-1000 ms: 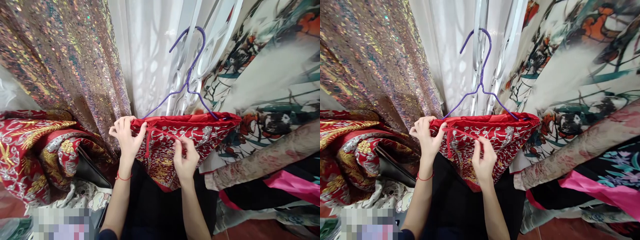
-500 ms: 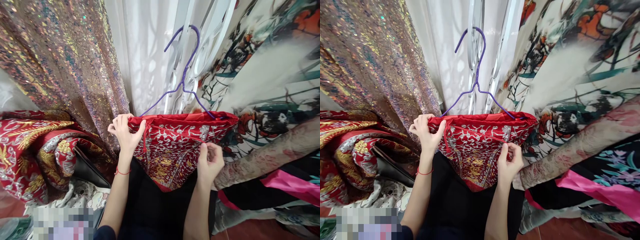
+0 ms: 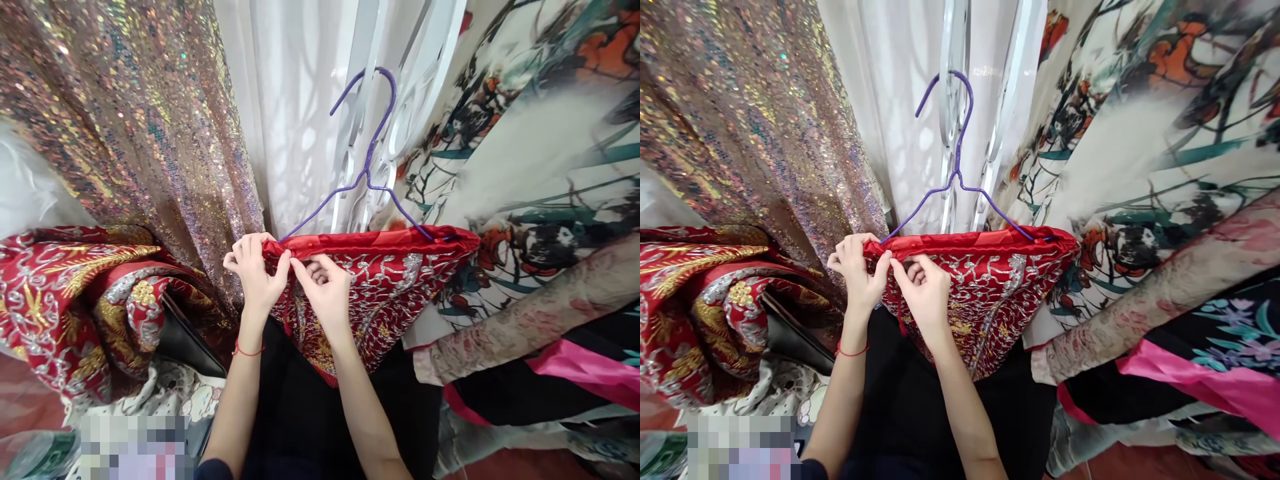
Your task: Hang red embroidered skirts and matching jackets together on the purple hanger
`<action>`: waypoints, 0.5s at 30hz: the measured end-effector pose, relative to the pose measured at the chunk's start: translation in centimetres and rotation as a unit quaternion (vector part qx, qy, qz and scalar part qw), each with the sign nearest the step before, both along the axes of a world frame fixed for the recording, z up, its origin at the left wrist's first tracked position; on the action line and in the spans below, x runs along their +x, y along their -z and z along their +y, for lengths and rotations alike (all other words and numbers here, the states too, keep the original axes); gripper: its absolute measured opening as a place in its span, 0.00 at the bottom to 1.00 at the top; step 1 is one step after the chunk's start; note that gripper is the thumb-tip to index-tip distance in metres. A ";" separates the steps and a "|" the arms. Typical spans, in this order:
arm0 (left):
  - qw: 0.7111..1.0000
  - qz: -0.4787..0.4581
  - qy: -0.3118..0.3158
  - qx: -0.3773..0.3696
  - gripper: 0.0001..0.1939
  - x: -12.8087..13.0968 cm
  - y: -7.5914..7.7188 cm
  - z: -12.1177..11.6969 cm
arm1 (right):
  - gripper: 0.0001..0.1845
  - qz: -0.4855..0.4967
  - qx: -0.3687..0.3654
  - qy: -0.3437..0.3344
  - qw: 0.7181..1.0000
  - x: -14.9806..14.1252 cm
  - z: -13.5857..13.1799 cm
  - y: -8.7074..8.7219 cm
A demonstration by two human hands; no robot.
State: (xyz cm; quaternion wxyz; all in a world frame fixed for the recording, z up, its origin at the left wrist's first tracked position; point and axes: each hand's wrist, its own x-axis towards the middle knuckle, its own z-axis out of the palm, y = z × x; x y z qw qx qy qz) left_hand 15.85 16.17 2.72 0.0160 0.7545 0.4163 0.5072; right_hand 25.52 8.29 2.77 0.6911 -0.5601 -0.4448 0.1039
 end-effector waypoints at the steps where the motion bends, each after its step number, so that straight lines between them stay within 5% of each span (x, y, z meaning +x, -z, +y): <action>1: 1.000 0.002 0.006 -0.004 0.12 -0.1 0.0 0.0 | 0.13 0.026 -0.007 -0.015 1.000 -0.2 0.2 0.1; 9: 0.999 0.003 0.030 -0.031 0.14 -0.2 -0.4 0.7 | 0.07 0.000 -0.156 -0.055 0.986 -0.5 -0.7 2.0; 15: 0.998 0.022 0.059 -0.028 0.16 -0.7 -0.4 0.5 | 0.14 -0.015 -0.103 -0.046 0.994 -0.2 -1.1 0.9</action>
